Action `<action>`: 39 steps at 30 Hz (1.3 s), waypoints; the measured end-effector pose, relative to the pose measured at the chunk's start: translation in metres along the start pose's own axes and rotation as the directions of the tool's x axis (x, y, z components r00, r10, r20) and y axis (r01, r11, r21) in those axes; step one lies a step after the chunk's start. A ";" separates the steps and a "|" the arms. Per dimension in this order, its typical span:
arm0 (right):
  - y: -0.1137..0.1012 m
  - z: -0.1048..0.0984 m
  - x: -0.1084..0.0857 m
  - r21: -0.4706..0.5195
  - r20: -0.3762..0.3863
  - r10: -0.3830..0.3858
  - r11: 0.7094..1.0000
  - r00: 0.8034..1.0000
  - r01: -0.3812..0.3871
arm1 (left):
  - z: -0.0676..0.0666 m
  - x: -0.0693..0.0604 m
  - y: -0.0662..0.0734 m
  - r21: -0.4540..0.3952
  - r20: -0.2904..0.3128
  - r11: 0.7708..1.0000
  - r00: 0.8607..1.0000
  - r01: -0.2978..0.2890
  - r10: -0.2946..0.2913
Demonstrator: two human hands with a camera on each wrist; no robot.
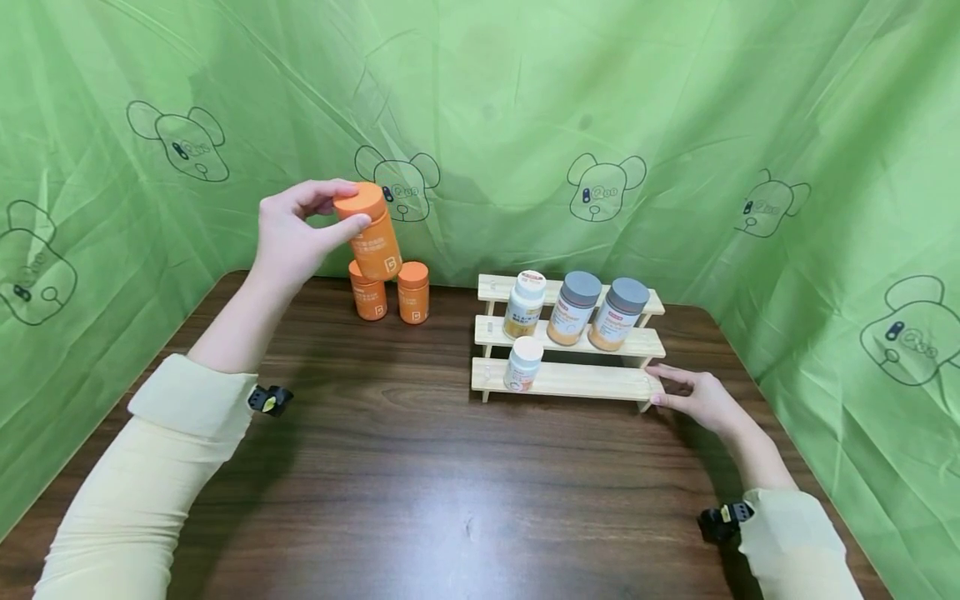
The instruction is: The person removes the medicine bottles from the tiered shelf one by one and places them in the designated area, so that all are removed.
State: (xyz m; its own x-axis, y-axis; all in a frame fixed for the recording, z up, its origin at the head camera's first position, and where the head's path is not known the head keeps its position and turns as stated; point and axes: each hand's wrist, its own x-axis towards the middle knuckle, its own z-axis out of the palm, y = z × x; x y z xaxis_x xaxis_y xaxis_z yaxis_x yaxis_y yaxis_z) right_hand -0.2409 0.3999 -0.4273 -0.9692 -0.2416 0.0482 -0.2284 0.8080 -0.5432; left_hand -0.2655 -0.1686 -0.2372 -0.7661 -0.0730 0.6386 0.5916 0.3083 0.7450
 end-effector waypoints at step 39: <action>-0.003 0.000 -0.003 0.007 -0.011 -0.014 1.000 1.000 0.014 | -0.037 -0.025 -0.159 0.298 -0.156 0.929 0.971 0.219 -0.179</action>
State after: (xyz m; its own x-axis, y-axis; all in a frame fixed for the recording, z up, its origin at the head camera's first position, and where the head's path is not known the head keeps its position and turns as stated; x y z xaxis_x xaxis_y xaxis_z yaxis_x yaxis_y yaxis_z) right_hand -0.2375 0.3985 -0.4257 -0.9668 -0.2473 0.0647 -0.2415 0.8006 -0.5484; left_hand -0.3312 -0.2505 -0.3647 -0.8112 -0.2738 0.5168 0.3070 0.5527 0.7747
